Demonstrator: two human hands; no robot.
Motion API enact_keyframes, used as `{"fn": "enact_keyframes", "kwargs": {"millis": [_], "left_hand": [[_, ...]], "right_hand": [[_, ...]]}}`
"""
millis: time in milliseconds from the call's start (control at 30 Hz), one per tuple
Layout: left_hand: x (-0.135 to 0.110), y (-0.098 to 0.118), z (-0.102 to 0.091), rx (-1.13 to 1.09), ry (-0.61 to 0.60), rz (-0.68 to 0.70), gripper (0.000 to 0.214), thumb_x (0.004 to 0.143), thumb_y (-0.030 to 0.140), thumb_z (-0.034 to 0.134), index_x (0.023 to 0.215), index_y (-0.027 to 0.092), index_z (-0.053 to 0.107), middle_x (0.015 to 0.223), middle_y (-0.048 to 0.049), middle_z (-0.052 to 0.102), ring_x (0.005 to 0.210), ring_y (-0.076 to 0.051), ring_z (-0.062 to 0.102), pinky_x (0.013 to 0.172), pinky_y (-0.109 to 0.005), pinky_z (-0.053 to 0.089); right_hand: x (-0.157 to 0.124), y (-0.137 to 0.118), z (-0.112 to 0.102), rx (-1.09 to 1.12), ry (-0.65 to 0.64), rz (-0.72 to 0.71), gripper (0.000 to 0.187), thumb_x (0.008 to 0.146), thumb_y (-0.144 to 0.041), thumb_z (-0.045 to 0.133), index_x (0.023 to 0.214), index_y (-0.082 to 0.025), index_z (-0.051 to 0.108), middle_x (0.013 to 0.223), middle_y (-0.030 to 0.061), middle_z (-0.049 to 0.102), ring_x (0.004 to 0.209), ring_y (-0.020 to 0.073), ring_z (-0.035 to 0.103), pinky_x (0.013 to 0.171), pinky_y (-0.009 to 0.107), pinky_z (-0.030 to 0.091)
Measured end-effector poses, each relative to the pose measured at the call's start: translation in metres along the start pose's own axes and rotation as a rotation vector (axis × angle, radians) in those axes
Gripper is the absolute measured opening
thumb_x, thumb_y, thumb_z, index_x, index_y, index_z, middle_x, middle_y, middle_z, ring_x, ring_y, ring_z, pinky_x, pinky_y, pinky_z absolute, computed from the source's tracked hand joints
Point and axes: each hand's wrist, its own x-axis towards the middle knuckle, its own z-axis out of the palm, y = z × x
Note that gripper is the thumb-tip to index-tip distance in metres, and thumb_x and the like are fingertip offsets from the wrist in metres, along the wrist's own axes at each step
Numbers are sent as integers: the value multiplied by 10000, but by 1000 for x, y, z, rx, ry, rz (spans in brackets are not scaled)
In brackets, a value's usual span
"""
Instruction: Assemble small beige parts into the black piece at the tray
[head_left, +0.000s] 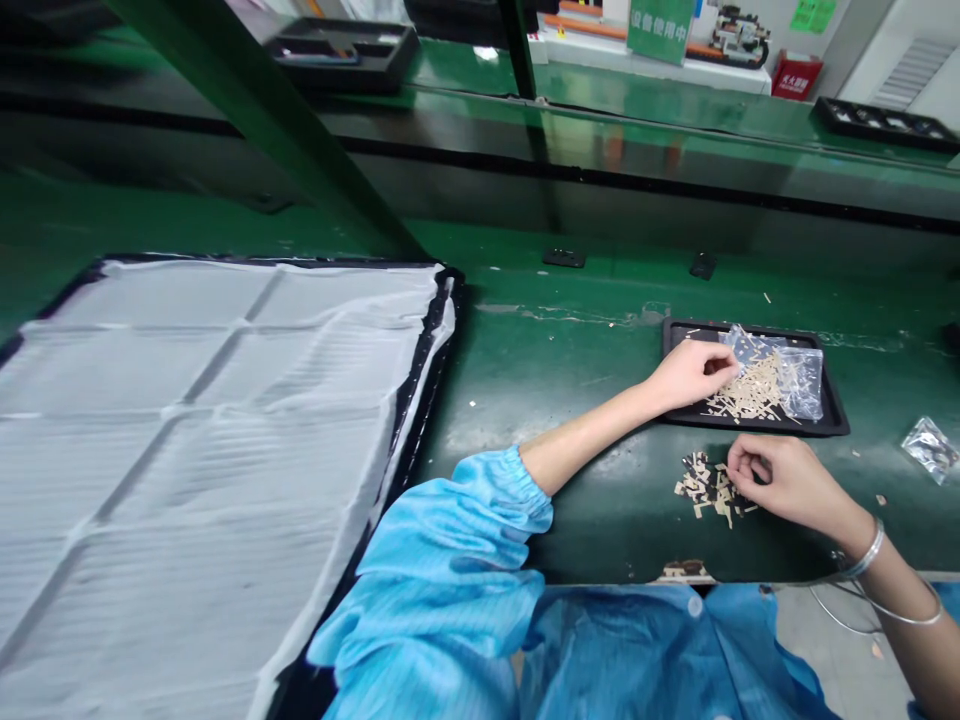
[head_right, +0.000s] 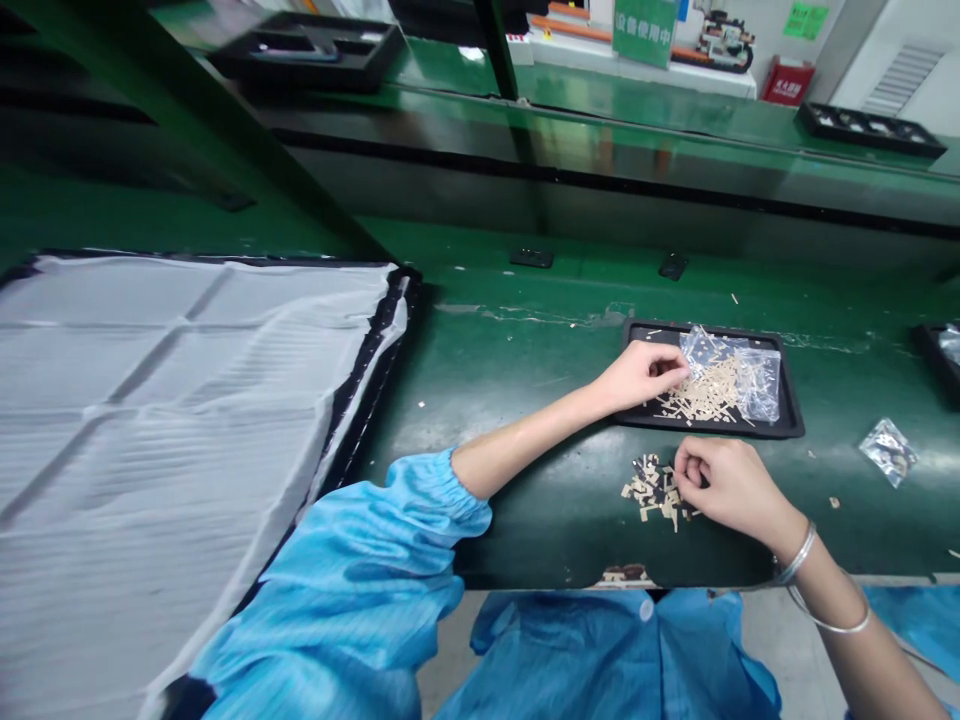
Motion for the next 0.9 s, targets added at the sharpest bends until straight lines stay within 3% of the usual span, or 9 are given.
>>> {"fn": "enact_keyframes", "kwargs": {"millis": [167,267,367,533,767,900], "left_hand": [[-10,28,1,94,-375,117,97,772,192,579,714,128,622,660,1,604,609,-100,502,594,-218,346],[-13,37,6,113,-523,85,23,747,149,623,746,130,611,632,20,562,583,-92,484,568,-211,330],[-14,35,12,33,-540,-5,62,759,71,594,747,133,594,646,25,560,597,-86,501,590,-205,346],[-15,29,17,-119,-502,-89,82,811,108,559,737,141,550,599,39,528,571,-87,491,617,-214,372],[-15,29,15,-53,-495,-45,170,868,193,519,706,166,475,570,53,488,569,-92,462,624,-210,340],[-14,30,10,-51,-597,-16,234,874,253,519,664,160,477,580,39,497,578,-96,448,600,-214,329]], "right_hand": [[-5,15,2,191,137,66,137,769,-268,509,715,-172,592,566,-21,560,475,82,450,470,197,354],[-10,22,4,258,265,91,156,763,-305,533,723,-168,597,572,-11,569,450,81,421,428,202,343],[-14,26,7,301,345,127,171,774,-327,552,726,-171,603,591,5,583,478,98,459,427,213,356],[-17,28,13,351,431,148,187,808,-355,563,789,-175,610,635,24,608,531,120,515,443,223,372],[-17,26,15,331,506,164,201,805,-373,582,772,-180,625,627,20,627,508,122,522,467,238,395],[-19,21,14,439,475,156,215,813,-378,576,750,-177,615,604,22,623,535,134,555,496,239,415]]}}
